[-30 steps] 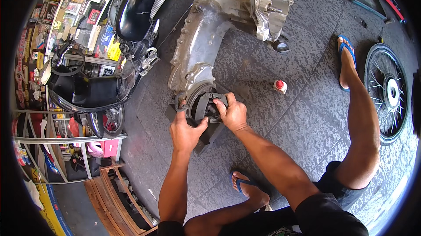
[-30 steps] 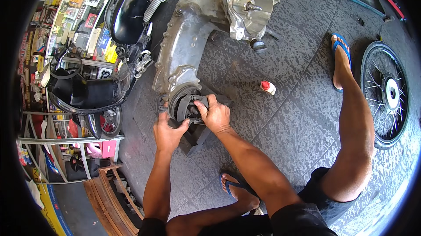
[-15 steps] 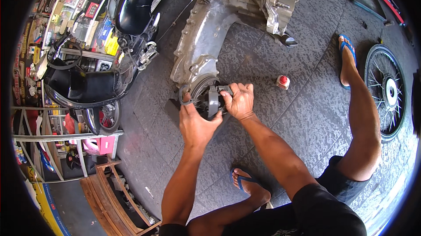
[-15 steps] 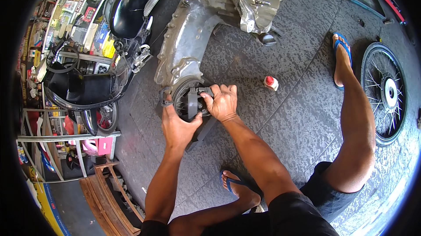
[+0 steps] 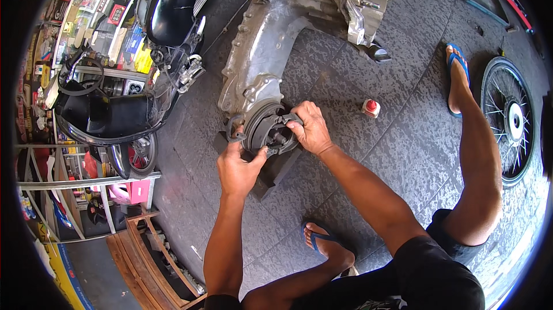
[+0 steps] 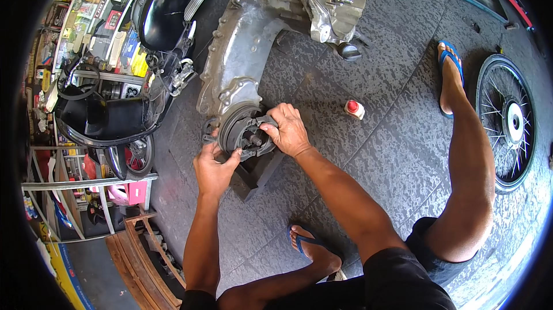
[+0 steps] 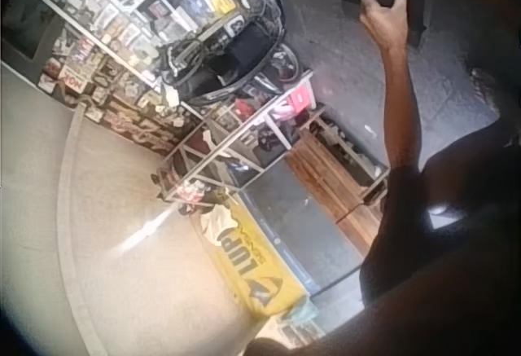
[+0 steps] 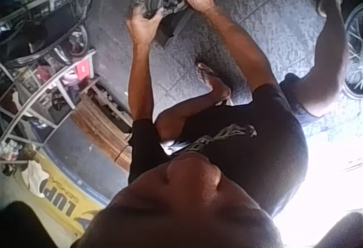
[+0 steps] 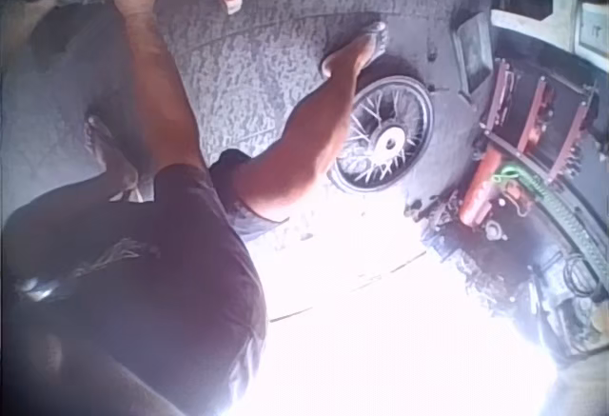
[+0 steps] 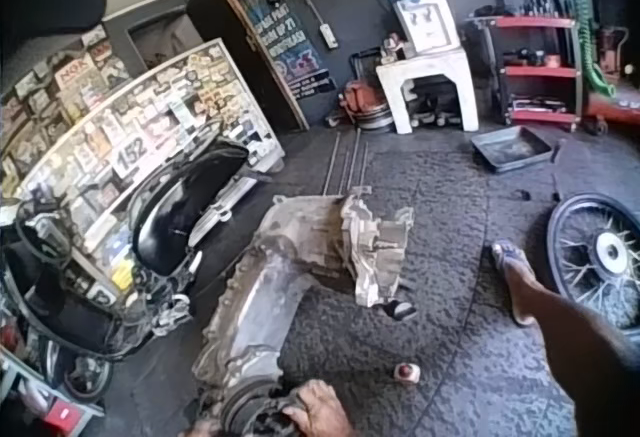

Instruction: Assembling and repairing motorcycle engine and wheel hub components.

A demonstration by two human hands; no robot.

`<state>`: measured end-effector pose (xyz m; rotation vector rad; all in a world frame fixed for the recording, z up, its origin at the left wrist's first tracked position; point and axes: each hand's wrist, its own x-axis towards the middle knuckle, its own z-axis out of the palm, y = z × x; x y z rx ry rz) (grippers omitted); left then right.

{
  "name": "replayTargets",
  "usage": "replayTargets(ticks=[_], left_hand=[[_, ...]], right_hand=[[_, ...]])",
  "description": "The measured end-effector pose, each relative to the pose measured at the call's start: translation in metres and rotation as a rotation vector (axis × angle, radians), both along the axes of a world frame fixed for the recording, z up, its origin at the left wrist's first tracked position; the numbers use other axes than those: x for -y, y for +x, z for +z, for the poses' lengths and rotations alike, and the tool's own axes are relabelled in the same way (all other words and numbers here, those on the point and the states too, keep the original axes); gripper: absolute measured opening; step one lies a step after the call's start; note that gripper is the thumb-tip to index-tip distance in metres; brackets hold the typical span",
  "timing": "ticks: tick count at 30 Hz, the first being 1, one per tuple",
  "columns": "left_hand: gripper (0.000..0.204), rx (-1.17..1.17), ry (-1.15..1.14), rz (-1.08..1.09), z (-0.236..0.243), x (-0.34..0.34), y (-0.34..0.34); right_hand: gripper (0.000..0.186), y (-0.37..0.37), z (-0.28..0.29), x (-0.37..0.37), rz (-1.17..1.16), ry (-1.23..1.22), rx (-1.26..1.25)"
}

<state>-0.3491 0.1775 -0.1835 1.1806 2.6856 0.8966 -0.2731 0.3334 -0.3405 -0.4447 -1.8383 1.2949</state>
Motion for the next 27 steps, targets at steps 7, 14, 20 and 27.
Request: replayTargets(ticks=[7, 14, 20, 27], left_hand=[[0.063, -0.056, -0.028, 0.02, -0.004, 0.003, -0.006], [0.066, -0.066, 0.025, 0.013, -0.007, 0.006, -0.003], [0.064, -0.031, -0.015, 0.057, -0.002, -0.001, -0.005], [0.063, 0.015, 0.051, 0.031, -0.007, 0.007, -0.006]], right_hand=[[0.044, 0.002, 0.009, -0.016, 0.133, -0.231, 0.198], [0.03, 0.006, 0.041, -0.017, -0.369, -0.421, -0.202], [0.042, -0.069, 0.064, -0.021, -0.426, -0.468, -0.121], [0.039, -0.017, 0.038, -0.024, -0.468, -0.74, -0.376]])
